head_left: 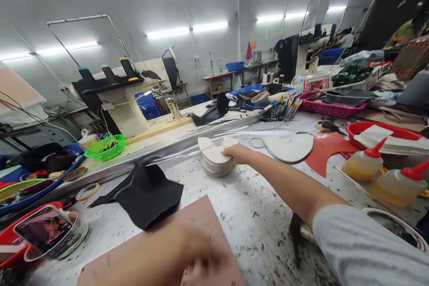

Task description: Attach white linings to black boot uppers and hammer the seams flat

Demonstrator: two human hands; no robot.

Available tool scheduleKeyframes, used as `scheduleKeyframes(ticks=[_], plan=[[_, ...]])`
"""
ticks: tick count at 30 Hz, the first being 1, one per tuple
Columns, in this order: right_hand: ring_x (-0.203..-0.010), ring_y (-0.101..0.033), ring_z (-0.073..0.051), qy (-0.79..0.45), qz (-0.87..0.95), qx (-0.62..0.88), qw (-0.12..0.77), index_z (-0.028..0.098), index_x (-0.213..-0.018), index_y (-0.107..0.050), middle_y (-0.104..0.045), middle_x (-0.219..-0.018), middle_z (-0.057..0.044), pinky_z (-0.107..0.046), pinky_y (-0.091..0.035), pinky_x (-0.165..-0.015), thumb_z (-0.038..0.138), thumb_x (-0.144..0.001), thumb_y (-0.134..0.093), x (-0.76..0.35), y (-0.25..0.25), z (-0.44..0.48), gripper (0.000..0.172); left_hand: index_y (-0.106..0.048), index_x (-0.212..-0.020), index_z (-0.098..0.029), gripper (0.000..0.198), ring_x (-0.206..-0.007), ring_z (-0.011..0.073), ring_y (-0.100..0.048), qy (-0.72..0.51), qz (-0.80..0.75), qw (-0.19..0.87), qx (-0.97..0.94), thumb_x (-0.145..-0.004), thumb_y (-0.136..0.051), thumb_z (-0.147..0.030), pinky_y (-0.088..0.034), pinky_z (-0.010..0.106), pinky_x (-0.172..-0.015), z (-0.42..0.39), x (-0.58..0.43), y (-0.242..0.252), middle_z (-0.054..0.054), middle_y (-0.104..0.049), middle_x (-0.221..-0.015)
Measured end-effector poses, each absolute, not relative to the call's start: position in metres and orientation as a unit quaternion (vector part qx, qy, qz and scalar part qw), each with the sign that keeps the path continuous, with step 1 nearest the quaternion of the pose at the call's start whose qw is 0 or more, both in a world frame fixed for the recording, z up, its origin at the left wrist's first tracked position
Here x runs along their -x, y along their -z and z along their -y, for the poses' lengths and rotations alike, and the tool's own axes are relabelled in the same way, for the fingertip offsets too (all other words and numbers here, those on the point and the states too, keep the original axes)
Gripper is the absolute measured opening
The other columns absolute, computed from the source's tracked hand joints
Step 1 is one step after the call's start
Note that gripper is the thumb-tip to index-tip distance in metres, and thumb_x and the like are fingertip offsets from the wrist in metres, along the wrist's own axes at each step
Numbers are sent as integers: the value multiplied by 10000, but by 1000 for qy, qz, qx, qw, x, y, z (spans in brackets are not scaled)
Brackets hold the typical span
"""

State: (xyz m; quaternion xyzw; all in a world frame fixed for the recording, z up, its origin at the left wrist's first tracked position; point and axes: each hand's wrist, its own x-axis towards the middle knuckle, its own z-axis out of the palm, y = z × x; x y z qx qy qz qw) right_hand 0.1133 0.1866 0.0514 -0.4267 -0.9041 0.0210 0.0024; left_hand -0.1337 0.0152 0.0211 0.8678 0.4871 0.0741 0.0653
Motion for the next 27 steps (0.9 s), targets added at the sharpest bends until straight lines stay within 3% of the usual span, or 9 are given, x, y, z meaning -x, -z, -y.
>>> scheduleKeyframes(ticks=[3,6,9,13,16,21,24,27], plan=[[-962,-568,-217,-5,912,410,14,187,-1214,-497,-563,-1134,-72,-383,-464,-818,235,-839,-599,-118,-52,-179,391,-501,-1190,-179,370,-1072,249,-527,-60,-488,34,-870,-871,-547,-360,-446,478,-897,-58,114,-31,90,-509,-1236],[-887,-595,-231,25,908,417,28,169,-1265,-453,-564,-1115,-103,-319,-460,-738,130,-717,-627,-113,-50,-177,576,-424,-1284,-139,612,-1227,327,-412,-54,-521,0,-852,-770,-657,-377,-367,521,-983,-85,85,-23,175,-409,-1364],[-821,-606,-244,39,909,414,30,157,-1223,-497,-580,-1058,-109,-302,-444,-675,135,-645,-626,-108,-50,-181,593,-345,-1336,-55,793,-1294,369,-310,-58,-559,-27,-826,-693,-704,-348,-353,508,-1003,-94,66,-4,254,-292,-1419],[-790,-601,-234,32,916,399,27,188,-1079,-597,-602,-952,-79,-285,-424,-642,194,-637,-613,-109,-56,-195,442,-360,-1341,-118,678,-1312,333,-295,-78,-569,-59,-817,-747,-628,-306,-286,518,-1046,-99,68,6,183,-326,-1426],[-785,-599,-226,28,914,403,31,202,-1012,-623,-604,-920,-69,-278,-420,-639,213,-653,-592,-110,-58,-200,361,-436,-1288,-186,549,-1280,322,-355,-97,-566,-76,-815,-768,-592,-269,-313,509,-1026,-109,74,0,134,-441,-1364],[-794,-606,-247,46,899,433,56,174,-1049,-606,-606,-960,-99,-318,-449,-675,200,-668,-566,-102,-47,-190,384,-514,-1190,-171,491,-1226,314,-425,-113,-561,-72,-817,-721,-620,-271,-355,475,-999,-113,75,3,138,-491,-1311],[-1029,-547,-275,63,895,433,84,151,-1214,-512,-555,-1169,-145,-359,-431,-831,141,-709,-514,-98,-34,-182,504,-584,-1065,-160,421,-1288,333,-336,-118,-557,-57,-820,-691,-633,-348,-344,467,-1004,-106,75,15,148,-403,-1388],[-1204,-431,-239,67,905,411,93,167,-1285,-454,-471,-1326,-124,-339,-369,-948,103,-732,-486,-96,-27,-184,557,-598,-1012,-170,407,-1304,343,-302,-130,-562,-43,-816,-702,-596,-433,-317,487,-1010,-103,75,21,139,-358,-1421]])
